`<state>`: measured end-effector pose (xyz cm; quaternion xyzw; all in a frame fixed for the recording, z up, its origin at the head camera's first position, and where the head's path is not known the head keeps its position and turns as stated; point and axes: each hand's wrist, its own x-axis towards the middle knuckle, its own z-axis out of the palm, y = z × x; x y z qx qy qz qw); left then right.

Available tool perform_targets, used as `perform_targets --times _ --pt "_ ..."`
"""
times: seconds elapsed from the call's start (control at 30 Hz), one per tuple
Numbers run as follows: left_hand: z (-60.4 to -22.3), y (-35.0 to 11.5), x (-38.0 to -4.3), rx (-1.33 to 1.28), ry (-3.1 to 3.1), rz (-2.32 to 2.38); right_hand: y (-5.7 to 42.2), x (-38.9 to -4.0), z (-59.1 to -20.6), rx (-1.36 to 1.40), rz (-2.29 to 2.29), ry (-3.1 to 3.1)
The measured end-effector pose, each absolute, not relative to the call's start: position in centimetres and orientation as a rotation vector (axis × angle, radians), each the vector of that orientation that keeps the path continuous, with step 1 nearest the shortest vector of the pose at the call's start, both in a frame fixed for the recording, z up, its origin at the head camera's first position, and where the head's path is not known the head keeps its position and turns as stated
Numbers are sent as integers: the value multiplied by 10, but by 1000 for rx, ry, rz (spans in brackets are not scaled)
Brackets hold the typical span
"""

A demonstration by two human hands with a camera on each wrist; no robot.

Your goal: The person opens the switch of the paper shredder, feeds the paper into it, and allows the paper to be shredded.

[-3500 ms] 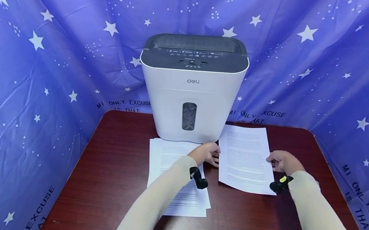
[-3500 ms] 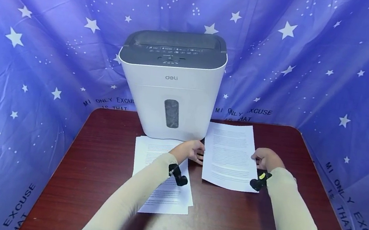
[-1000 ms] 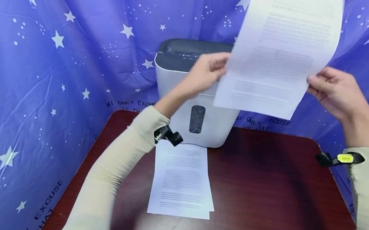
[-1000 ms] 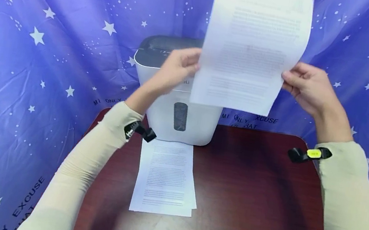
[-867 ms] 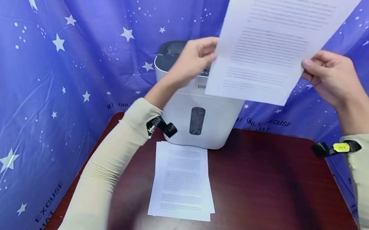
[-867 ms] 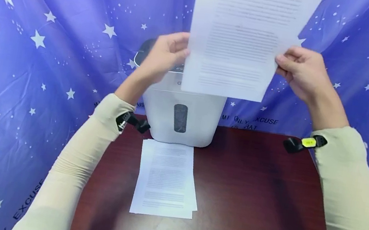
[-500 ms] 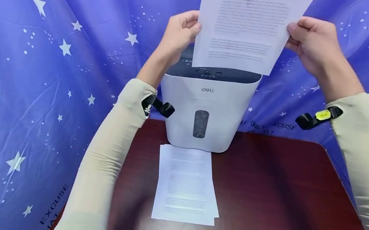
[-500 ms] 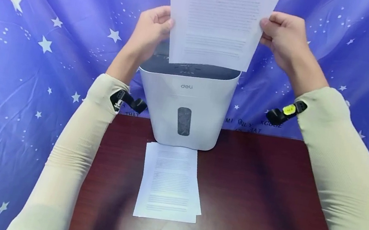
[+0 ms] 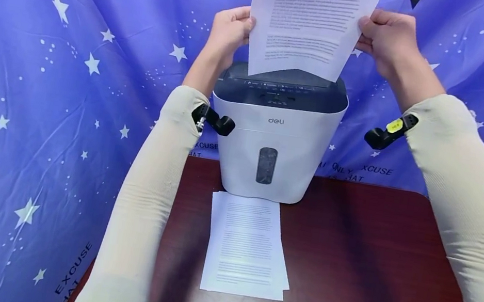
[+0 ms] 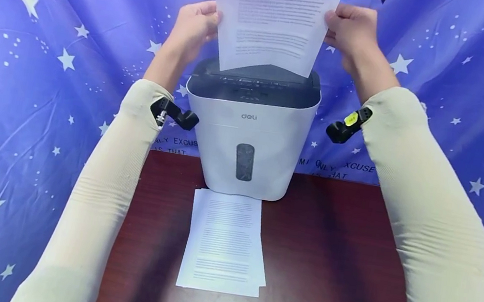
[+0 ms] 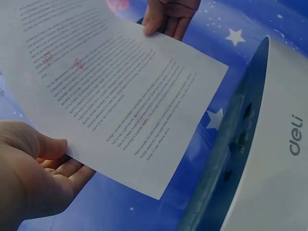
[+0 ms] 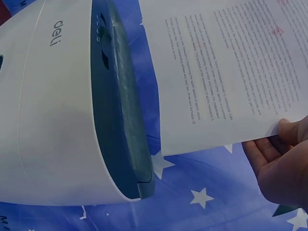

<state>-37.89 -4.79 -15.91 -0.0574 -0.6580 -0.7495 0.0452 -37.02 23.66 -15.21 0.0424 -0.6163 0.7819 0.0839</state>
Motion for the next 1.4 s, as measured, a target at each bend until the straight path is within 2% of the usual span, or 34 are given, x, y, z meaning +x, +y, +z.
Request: perform_targets --times 0.67,1.4 --pt "-176 -54 -394 -143 -1933 -2394 201 -382 -174 215 2151 -1934" --pt "-195 -63 -405 -260 -1927 -2374 215 -389 -186 157 2243 -1834"
